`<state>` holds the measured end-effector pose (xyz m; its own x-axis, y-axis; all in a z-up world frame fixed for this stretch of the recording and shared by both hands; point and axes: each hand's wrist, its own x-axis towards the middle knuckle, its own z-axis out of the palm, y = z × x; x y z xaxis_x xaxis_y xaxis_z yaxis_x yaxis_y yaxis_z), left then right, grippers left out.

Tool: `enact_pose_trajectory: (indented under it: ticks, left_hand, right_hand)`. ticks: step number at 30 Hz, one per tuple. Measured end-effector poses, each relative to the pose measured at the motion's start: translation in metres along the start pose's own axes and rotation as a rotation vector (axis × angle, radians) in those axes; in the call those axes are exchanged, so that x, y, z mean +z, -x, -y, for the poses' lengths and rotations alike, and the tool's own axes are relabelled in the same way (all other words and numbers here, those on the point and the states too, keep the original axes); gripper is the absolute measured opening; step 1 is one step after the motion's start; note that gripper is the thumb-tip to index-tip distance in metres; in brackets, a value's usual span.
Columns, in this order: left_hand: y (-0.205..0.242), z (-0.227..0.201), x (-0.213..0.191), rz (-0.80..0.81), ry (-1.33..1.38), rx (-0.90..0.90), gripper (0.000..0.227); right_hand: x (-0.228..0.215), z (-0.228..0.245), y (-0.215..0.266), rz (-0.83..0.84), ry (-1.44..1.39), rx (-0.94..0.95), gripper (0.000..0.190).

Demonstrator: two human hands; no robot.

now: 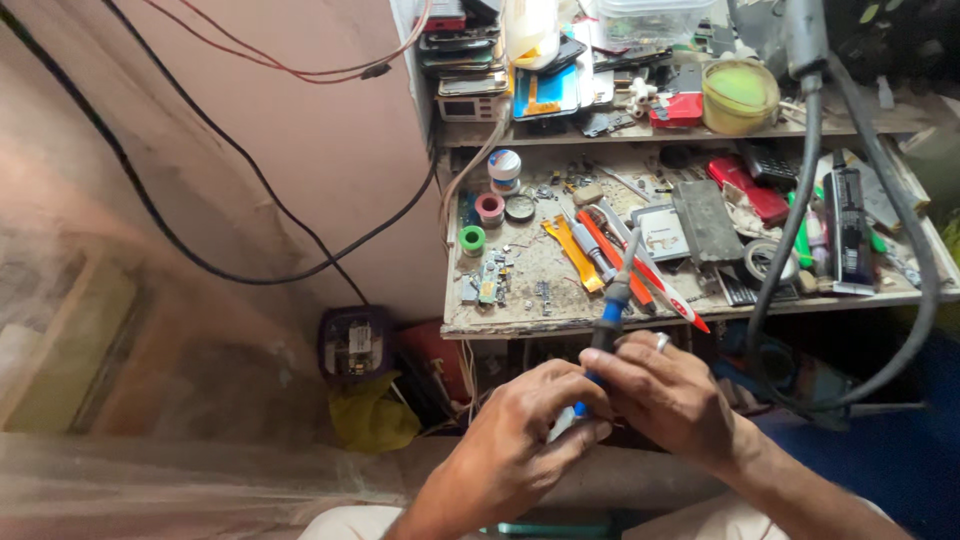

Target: The person is soldering a small electronic component onto a circuit board. They use a soldering iron to heat the component and apply solder, then use tweezers to position the part and scissors to trim excess solder wire.

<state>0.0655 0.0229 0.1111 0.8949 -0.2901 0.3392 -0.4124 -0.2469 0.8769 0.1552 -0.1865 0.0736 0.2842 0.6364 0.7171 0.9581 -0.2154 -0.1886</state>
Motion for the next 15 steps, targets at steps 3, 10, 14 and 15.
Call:
enact_pose_trajectory:
  ticks: [3,10,14,15]
  left_hand:
    - [0.003,-0.005,-0.002,-0.173,-0.04,0.118,0.023]
    - [-0.027,0.048,-0.023,-0.609,-0.549,0.144,0.019]
    - [-0.034,0.064,-0.008,-0.555,-0.622,0.216,0.019]
    - [-0.035,0.067,-0.008,-0.535,-0.641,0.211,0.019]
  right_hand:
    - [-0.003,-0.013,0.004,-0.124,0.068,0.023,0.042]
    - [0.009,-0.018,0.02,-0.471,-0.08,0.332,0.026]
    - [0.026,-0.005,0.029,-0.45,-0.2,0.534,0.041]
    - [0.027,-0.002,0.029,-0.415,-0.187,0.58,0.048]
